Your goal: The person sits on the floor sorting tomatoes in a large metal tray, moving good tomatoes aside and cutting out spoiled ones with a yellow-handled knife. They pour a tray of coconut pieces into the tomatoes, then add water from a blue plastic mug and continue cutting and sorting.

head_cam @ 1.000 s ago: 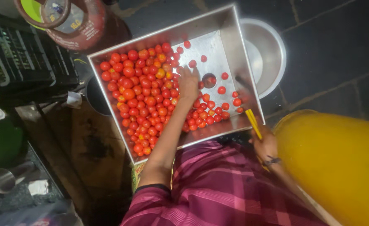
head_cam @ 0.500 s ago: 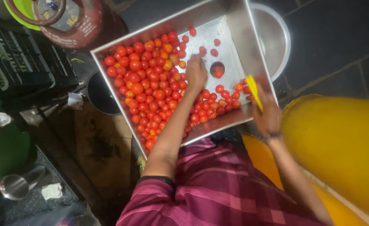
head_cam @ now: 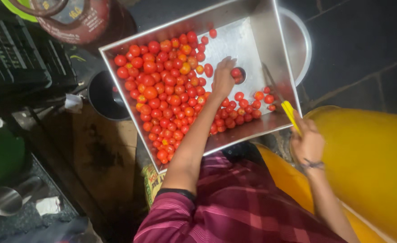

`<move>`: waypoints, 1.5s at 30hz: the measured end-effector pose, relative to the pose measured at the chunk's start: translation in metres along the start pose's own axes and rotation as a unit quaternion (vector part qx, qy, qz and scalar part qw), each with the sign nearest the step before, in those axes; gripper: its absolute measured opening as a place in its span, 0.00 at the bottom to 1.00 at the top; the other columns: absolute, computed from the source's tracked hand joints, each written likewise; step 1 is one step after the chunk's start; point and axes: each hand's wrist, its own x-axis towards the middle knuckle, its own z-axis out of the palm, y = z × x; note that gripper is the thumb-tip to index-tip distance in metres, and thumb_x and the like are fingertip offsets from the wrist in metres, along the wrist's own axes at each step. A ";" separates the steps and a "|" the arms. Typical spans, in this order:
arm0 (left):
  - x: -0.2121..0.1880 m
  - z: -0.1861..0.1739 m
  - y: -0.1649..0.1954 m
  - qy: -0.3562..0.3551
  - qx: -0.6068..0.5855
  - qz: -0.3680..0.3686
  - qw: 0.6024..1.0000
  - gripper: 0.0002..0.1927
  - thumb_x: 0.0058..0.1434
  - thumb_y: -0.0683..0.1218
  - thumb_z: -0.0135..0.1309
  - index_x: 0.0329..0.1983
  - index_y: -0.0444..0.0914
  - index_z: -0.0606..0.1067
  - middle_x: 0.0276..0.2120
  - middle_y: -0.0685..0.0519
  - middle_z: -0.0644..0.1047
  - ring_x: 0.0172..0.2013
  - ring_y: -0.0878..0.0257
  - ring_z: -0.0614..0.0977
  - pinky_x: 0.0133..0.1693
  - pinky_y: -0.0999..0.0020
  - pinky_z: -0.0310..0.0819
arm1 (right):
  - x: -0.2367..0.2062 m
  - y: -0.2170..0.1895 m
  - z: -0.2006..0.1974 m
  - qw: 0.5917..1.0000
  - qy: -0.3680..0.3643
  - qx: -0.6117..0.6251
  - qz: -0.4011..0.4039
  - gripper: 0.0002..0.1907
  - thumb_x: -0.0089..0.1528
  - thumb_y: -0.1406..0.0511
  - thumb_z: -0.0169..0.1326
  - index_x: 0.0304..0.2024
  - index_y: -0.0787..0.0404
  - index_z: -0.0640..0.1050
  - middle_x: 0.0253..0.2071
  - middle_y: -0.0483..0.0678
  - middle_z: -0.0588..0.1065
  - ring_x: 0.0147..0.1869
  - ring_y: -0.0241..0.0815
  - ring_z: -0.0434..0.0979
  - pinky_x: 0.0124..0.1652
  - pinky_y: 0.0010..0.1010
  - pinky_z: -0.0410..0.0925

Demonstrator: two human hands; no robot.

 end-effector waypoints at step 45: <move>-0.046 -0.086 0.020 0.060 -0.038 0.033 0.997 0.14 0.60 0.34 0.50 0.49 0.32 0.78 0.37 0.42 0.79 0.43 0.46 0.77 0.48 0.54 0.72 | 0.030 -0.073 -0.041 0.992 -0.049 -0.074 -0.090 0.25 0.59 0.67 0.57 0.59 0.48 0.80 0.37 0.55 0.79 0.37 0.59 0.80 0.34 0.47 0.71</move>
